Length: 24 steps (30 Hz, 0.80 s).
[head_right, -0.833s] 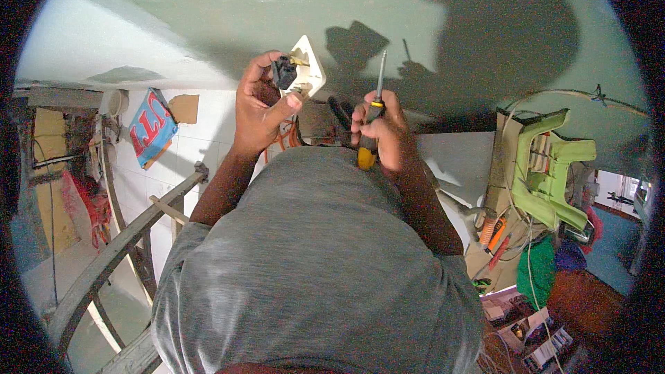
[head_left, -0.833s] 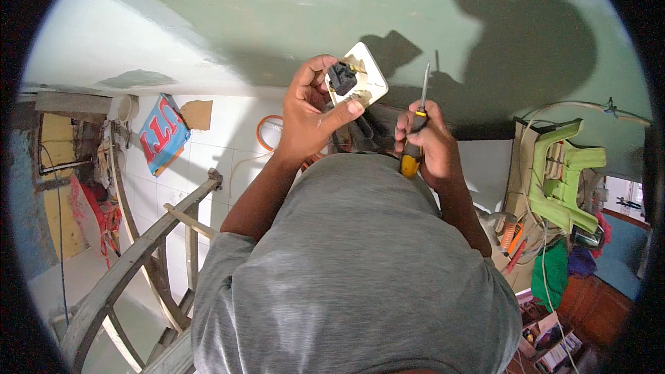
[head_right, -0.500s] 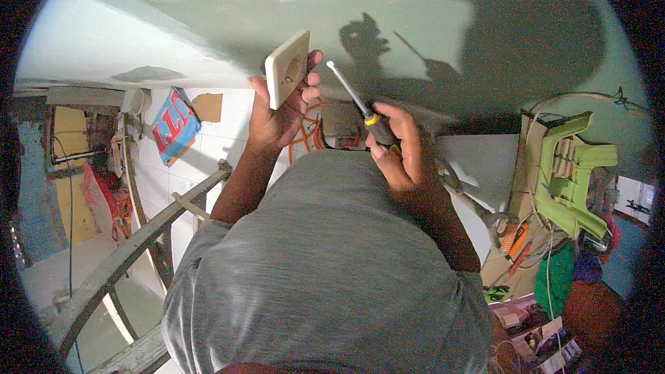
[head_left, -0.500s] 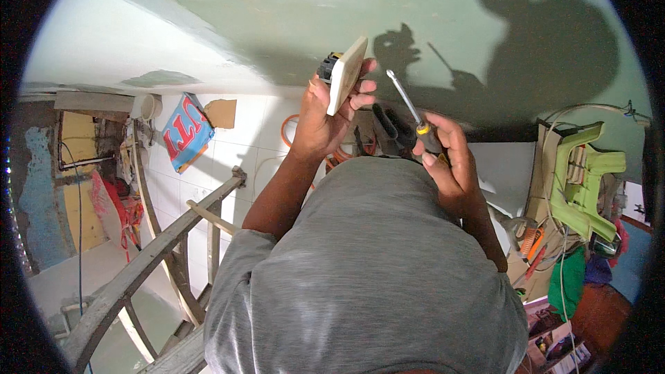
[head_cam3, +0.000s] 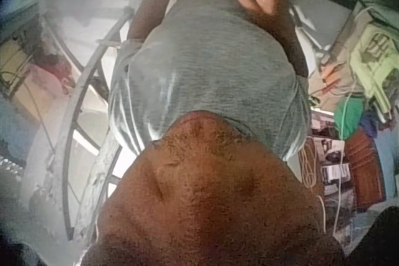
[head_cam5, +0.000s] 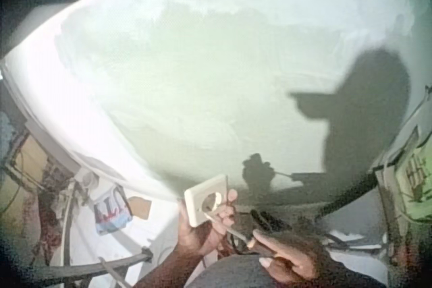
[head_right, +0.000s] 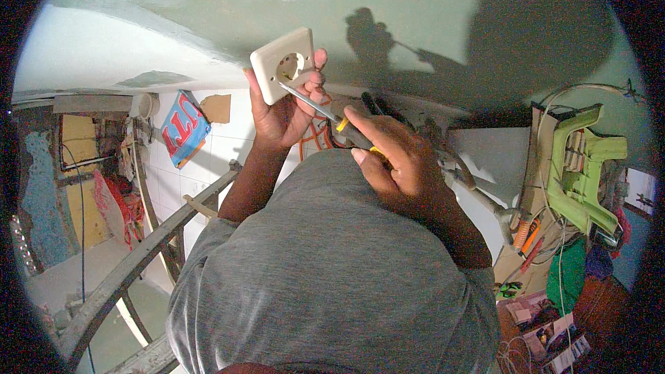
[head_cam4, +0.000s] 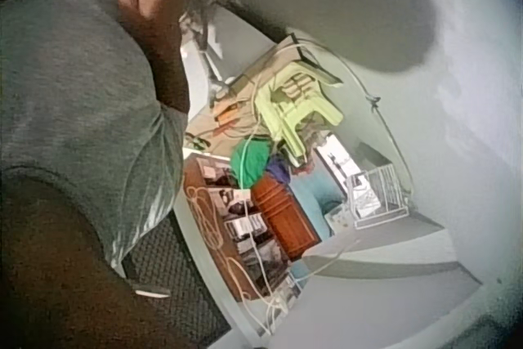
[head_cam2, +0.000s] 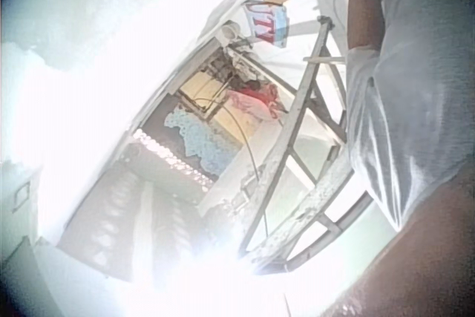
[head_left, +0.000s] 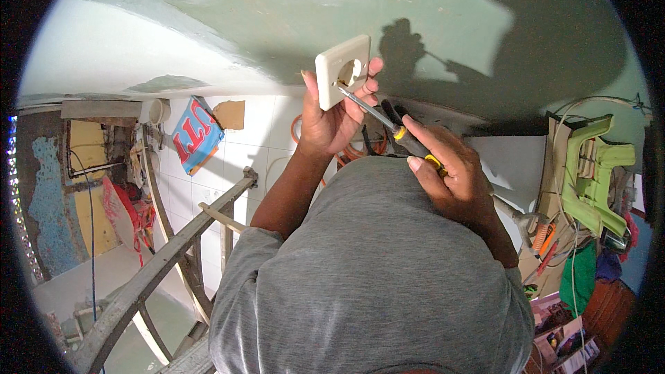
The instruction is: The person strips the insulation from two wires using pliers, then uses a screwdriver to connect the wires to a wall socket. They mount the socket into the wall and secure it with screws.
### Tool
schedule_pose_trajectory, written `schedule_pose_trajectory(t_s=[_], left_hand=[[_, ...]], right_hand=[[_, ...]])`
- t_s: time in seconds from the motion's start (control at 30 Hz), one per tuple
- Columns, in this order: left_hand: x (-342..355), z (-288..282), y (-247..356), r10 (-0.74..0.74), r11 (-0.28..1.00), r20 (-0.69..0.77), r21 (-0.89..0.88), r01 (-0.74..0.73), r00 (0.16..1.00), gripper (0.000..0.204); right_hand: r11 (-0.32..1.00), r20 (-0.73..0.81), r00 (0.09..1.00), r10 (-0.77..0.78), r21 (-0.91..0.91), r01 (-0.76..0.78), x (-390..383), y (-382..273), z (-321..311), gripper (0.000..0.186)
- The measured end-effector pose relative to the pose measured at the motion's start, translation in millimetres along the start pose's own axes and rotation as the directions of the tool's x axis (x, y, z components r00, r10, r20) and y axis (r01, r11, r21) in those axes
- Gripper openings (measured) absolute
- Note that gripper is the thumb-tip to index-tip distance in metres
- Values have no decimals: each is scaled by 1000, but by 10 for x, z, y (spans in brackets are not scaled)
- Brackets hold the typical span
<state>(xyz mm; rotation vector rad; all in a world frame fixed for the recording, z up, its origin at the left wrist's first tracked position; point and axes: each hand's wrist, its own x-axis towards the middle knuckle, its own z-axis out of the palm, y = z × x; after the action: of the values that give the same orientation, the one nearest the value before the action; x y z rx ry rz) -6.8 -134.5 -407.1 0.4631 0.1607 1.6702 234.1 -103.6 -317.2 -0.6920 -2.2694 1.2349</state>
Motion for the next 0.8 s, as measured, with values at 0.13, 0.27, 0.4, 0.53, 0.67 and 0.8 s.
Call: schedule_pose_trajectory(t_s=[0.13,0.27,0.4,0.53,0.67,0.8], left_hand=[[-3,-20,29,-4,998,-53,69,8,999,94],[-1,-61,61,17,955,-53,297,-1,998,94],[5,-62,120,74,910,-78,414,-36,994,92],[20,-77,250,117,847,-78,529,-58,990,94],[46,-48,329,100,804,-97,594,-23,990,97],[34,-78,399,97,725,-61,688,-29,993,103]], right_hand=[[1000,0,1000,-7,0,7,58,-6,6,53],[1000,26,1000,14,21,-14,103,7,-5,53],[999,30,999,-18,-26,19,148,40,-33,51],[1000,53,999,-5,12,4,243,98,-112,46],[648,295,794,531,462,-605,270,93,-102,35],[616,339,778,529,478,-627,252,232,-114,37]])
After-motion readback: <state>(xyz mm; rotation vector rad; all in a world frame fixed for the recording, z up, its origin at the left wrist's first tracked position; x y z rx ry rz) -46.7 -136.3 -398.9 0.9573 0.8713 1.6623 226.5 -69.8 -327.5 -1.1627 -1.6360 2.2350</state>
